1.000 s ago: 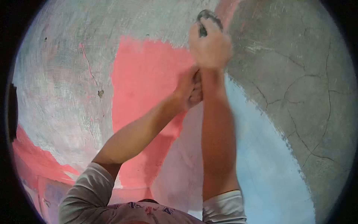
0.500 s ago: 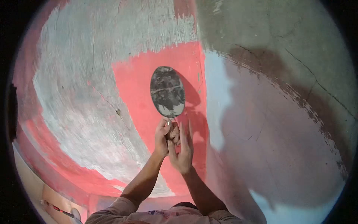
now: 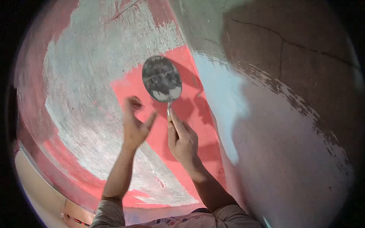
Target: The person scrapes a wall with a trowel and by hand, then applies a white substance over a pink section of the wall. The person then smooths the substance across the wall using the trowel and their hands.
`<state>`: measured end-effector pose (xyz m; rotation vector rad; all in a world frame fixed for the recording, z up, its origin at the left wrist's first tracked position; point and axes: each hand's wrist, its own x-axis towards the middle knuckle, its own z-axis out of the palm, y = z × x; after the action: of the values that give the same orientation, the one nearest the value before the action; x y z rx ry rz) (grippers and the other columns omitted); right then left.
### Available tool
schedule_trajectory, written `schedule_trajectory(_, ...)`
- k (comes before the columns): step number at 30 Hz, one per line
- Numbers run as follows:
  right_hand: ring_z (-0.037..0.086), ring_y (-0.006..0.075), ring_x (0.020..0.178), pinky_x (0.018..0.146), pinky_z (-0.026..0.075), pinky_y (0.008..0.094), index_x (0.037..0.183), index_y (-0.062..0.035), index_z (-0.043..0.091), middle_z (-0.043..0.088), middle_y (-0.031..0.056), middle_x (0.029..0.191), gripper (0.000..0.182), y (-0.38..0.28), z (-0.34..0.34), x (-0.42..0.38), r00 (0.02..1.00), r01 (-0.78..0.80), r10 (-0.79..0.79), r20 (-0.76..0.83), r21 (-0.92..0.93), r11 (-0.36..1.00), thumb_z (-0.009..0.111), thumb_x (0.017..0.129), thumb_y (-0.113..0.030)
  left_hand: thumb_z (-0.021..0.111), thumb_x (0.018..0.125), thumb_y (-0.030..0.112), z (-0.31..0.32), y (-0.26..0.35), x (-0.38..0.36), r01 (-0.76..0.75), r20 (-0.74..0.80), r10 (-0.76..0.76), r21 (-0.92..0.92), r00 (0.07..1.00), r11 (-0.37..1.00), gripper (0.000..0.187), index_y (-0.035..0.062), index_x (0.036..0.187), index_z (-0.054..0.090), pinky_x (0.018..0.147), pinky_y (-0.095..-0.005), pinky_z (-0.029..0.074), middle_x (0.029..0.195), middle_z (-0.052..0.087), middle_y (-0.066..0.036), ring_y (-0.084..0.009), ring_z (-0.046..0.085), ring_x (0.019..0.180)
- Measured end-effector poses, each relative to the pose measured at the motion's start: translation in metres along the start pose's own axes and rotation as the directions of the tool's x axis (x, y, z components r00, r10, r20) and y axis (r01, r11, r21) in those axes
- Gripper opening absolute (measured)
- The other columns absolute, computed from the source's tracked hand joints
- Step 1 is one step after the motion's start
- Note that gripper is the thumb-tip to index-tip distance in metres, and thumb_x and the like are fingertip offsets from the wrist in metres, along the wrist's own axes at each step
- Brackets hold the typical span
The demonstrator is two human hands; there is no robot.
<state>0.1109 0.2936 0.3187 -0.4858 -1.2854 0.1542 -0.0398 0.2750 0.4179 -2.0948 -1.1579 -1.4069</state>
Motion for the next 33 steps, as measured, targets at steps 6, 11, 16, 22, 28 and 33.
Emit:
schedule_trajectory(6, 0.068, 0.0256, 0.071, 0.064, 0.054, 0.0405, 0.148, -0.0105, 0.062, 0.068, 0.0139, 0.086, 0.047, -0.006, 0.001, 0.044, 0.999, 0.049, -0.048, 0.009, -0.188, 0.981, 0.066, 0.101, -0.01, 0.073, 0.083, 0.009, -0.003, 0.032, 0.084, -0.695, 0.339, 0.63, 0.528, 0.699, 0.487, 0.072, 0.0255, 0.15, 0.054, 0.126, -0.056, 0.032, 0.163, 0.045, -0.014, -0.0388, 0.048, 0.146)
schedule_trajectory(11, 0.07, 0.027, 0.073, 0.063, 0.056, 0.0427, 0.144, -0.0116, 0.065, 0.069, 0.0116, 0.086, 0.042, -0.001, -0.004, 0.072, 0.979, 0.169, -0.187, -0.077, -0.196, 0.966, 0.067, 0.101, -0.016, 0.064, 0.093, 0.019, 0.018, 0.042, 0.141, -0.766, 0.471, 0.617, 0.506, 0.631, 0.397, 0.061, 0.0316, 0.153, 0.056, 0.121, -0.0568, 0.042, 0.171, 0.037, -0.008, -0.0368, 0.052, 0.145)
schedule_trajectory(16, 0.071, 0.0287, 0.081, 0.067, 0.057, 0.0404, 0.146, -0.0078, 0.062, 0.07, 0.0133, 0.096, 0.048, 0.003, -0.003, 0.077, 0.991, 0.104, -0.123, -0.057, -0.267, 0.958, 0.071, 0.1, -0.018, 0.062, 0.098, 0.022, 0.031, 0.041, 0.152, -0.638, 0.35, 0.593, 0.666, 0.725, 0.386, 0.046, 0.0306, 0.143, 0.063, 0.119, -0.0608, 0.044, 0.172, 0.034, -0.013, -0.047, 0.049, 0.145)
schedule_trajectory(22, 0.066, 0.0348, 0.105, 0.087, 0.056, 0.0461, 0.152, 0.0017, 0.053, 0.065, 0.021, 0.121, 0.067, 0.046, -0.015, 0.057, 0.997, 0.082, -0.082, -0.011, -0.036, 0.996, 0.077, 0.094, -0.021, 0.059, 0.1, 0.02, 0.027, 0.016, 0.156, -0.629, 0.358, 0.568, 0.667, 0.741, 0.399, 0.04, 0.0324, 0.137, 0.066, 0.123, -0.0639, 0.036, 0.173, 0.033, -0.01, -0.0466, 0.04, 0.152)
schedule_trajectory(28, 0.05, 0.0449, 0.14, 0.114, 0.045, 0.0534, 0.152, 0.0013, 0.051, 0.043, 0.0294, 0.155, 0.062, 0.123, -0.016, 0.0, 0.99, 0.139, -0.129, 0.055, -0.28, 0.95, 0.069, 0.101, -0.028, 0.059, 0.098, 0.017, 0.018, 0.019, 0.22, -0.703, 0.386, 0.64, 0.612, 0.664, 0.361, 0.04, 0.0284, 0.135, 0.068, 0.122, -0.0633, 0.038, 0.17, 0.039, -0.008, -0.0449, 0.039, 0.153)
schedule_trajectory(33, 0.039, 0.0492, 0.149, 0.121, 0.04, 0.0538, 0.155, 0.0, 0.048, 0.031, 0.0344, 0.164, 0.061, 0.115, -0.014, -0.004, 0.978, 0.21, -0.171, 0.123, -0.497, 0.842, 0.065, 0.104, -0.028, 0.061, 0.093, 0.016, 0.011, 0.072, 0.193, -0.687, 0.593, 0.358, 0.679, 0.721, 0.259, 0.037, 0.0254, 0.128, 0.07, 0.119, -0.0607, 0.042, 0.16, 0.05, -0.007, -0.0402, 0.041, 0.152)
